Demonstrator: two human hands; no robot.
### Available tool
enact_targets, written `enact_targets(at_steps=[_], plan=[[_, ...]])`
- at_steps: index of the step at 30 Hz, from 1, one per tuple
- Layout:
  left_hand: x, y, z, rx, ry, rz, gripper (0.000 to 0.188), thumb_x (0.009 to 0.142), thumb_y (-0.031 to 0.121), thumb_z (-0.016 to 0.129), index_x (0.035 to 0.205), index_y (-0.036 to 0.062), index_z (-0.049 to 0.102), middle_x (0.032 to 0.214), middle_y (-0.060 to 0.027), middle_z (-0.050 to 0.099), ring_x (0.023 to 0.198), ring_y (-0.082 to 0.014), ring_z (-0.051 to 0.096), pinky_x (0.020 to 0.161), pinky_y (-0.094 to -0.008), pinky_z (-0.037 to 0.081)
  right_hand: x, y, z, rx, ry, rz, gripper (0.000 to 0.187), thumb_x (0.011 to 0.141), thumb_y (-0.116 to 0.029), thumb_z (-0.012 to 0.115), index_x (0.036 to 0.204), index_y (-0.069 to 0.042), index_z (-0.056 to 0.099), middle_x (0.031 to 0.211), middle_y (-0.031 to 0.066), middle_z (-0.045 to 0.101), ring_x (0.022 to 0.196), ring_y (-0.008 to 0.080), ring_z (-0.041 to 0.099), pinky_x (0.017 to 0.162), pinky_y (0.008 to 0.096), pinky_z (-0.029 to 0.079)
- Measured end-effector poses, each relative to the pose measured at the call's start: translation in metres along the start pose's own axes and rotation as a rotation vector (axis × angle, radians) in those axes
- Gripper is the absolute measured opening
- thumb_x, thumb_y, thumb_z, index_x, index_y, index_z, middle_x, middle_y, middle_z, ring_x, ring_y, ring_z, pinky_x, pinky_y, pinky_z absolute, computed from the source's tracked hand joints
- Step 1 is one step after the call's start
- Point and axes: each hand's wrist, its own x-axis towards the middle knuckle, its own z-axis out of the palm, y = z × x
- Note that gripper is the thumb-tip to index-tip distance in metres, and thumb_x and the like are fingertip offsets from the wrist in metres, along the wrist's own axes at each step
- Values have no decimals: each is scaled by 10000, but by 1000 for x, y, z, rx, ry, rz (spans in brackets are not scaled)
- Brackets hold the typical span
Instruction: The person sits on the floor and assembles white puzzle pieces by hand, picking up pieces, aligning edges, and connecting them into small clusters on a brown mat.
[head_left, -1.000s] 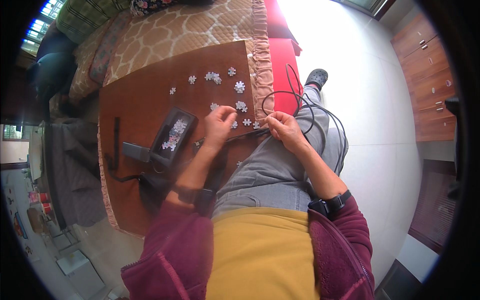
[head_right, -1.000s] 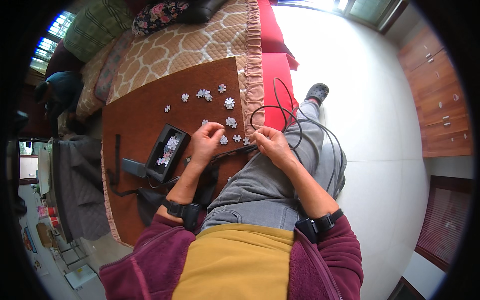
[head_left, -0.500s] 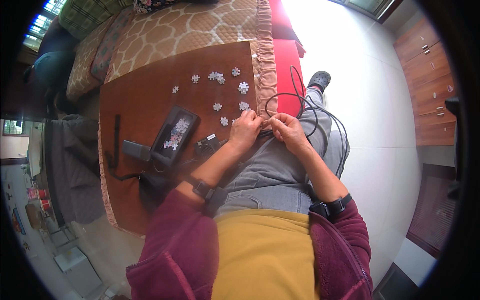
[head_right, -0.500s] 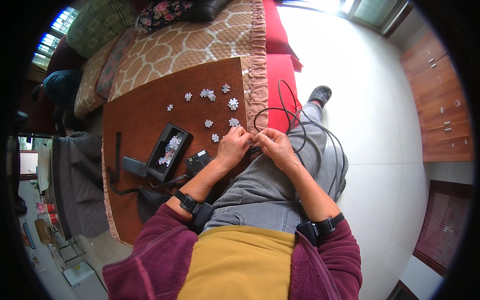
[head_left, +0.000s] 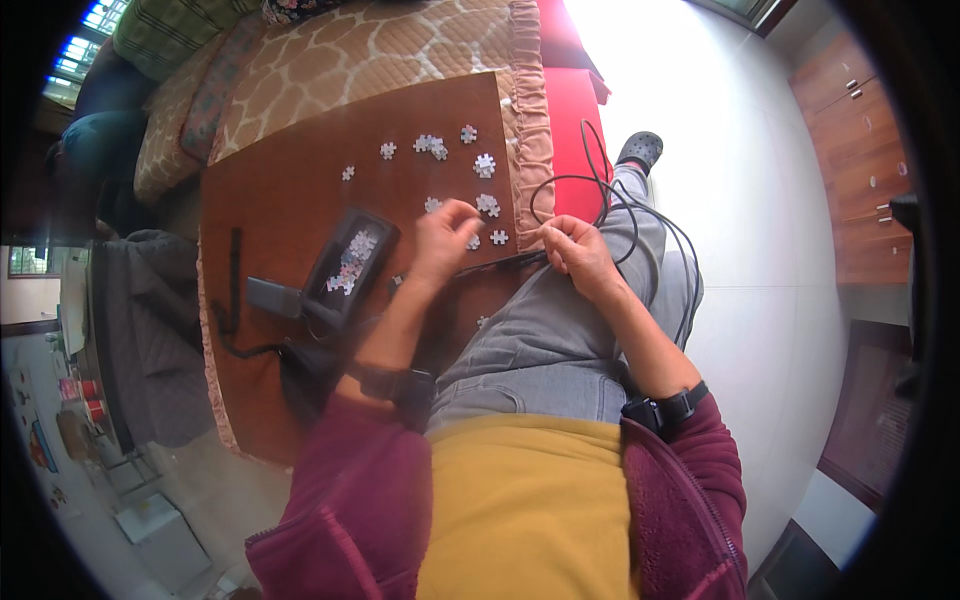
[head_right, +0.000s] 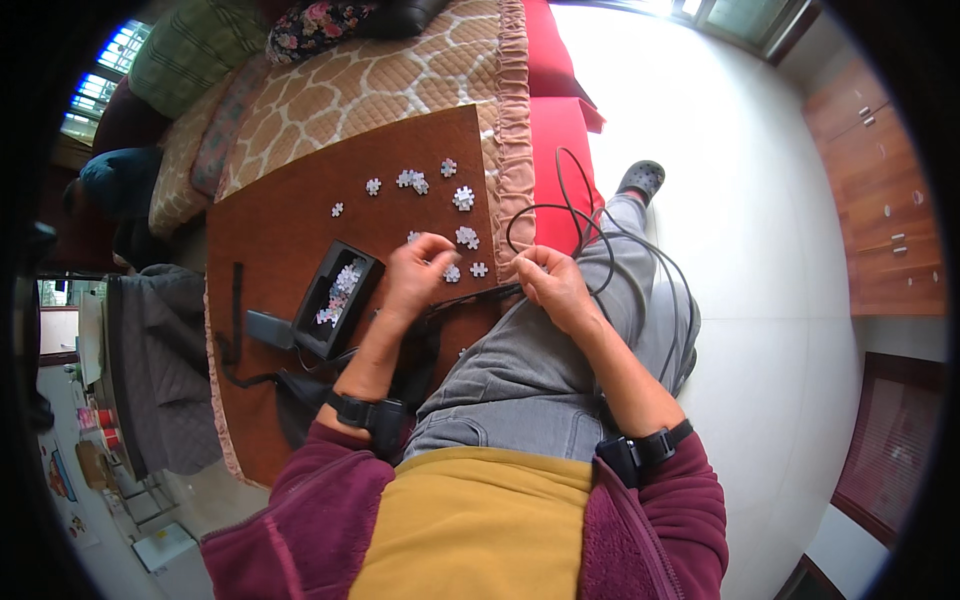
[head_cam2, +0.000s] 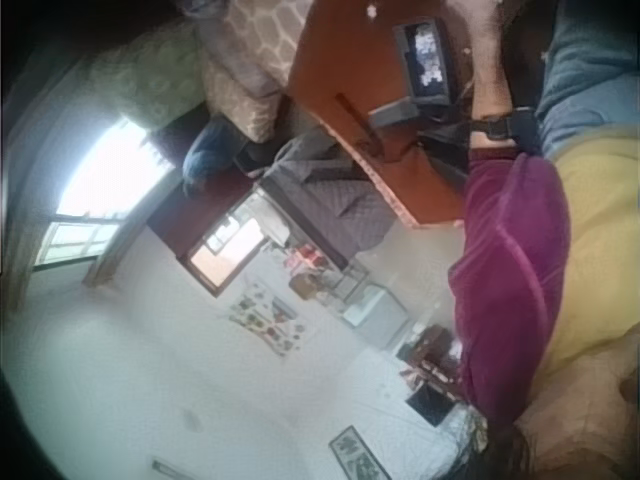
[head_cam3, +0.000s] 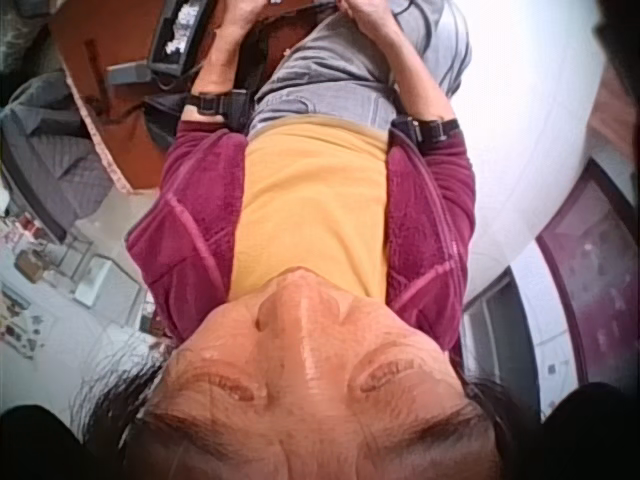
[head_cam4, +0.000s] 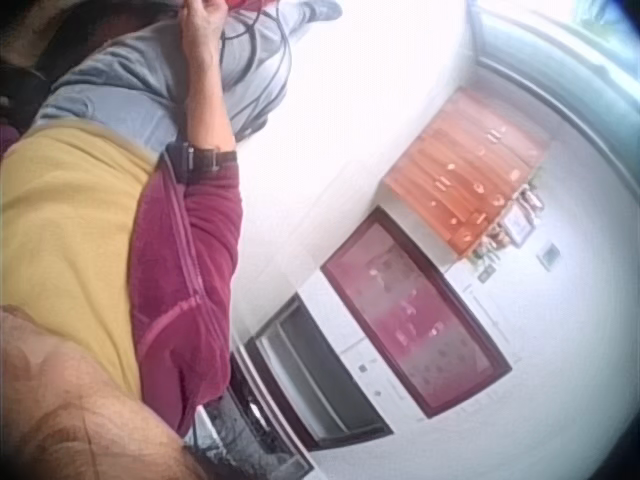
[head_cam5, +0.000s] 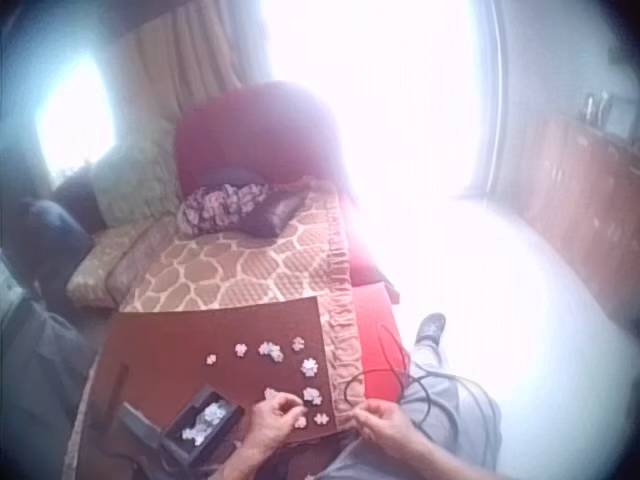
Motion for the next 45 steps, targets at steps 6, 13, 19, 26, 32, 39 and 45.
enact_targets(at_steps=[6,13,19,26,32,39,45], plan=[[-3,-11,-42,-15,150,-97,119,878,57,670,988,13,687,856,11,676,789,-42,603,728,-205,492,-1,-1,2,12,9,-4,176,967,-209,593,963,-36,627,656,-58,511,508,13,412,448,164,308],[-13,-18,-25,-54,69,-114,107,869,51,671,967,14,690,831,28,660,738,-36,573,692,-198,471,-1,-3,3,15,11,3,138,955,-189,593,936,-55,614,648,-61,492,506,18,407,443,174,294],[-8,-20,-21,18,74,-57,77,849,43,677,920,18,690,820,22,664,744,-44,589,688,-203,480,0,-3,2,21,3,-4,176,963,-206,601,966,-32,623,659,-48,518,508,20,418,454,167,313],[22,-18,-56,346,213,104,123,808,106,670,915,52,700,909,-135,689,845,-274,661,759,-367,516,0,-4,3,17,13,20,144,958,-190,590,938,-50,614,656,-56,500,508,22,409,449,176,304],[42,-27,-57,560,84,-8,158,794,126,661,935,74,710,941,-114,696,925,-300,626,849,-424,495,-1,-4,3,27,22,22,142,960,-191,592,943,-52,617,661,-56,505,511,21,412,449,174,303],[35,-27,-53,572,247,171,154,792,97,677,942,69,697,936,-96,676,910,-276,629,795,-389,508,1,-1,1,50,2,19,144,960,-194,593,947,-52,618,671,-53,516,511,24,422,451,178,314],[13,8,-23,204,167,108,115,841,58,667,950,35,696,845,-31,643,698,-92,605,639,-239,486,1,-5,-5,661,-43,159,414,995,-354,498,1139,25,586,860,69,601,712,150,576,577,247,469]])
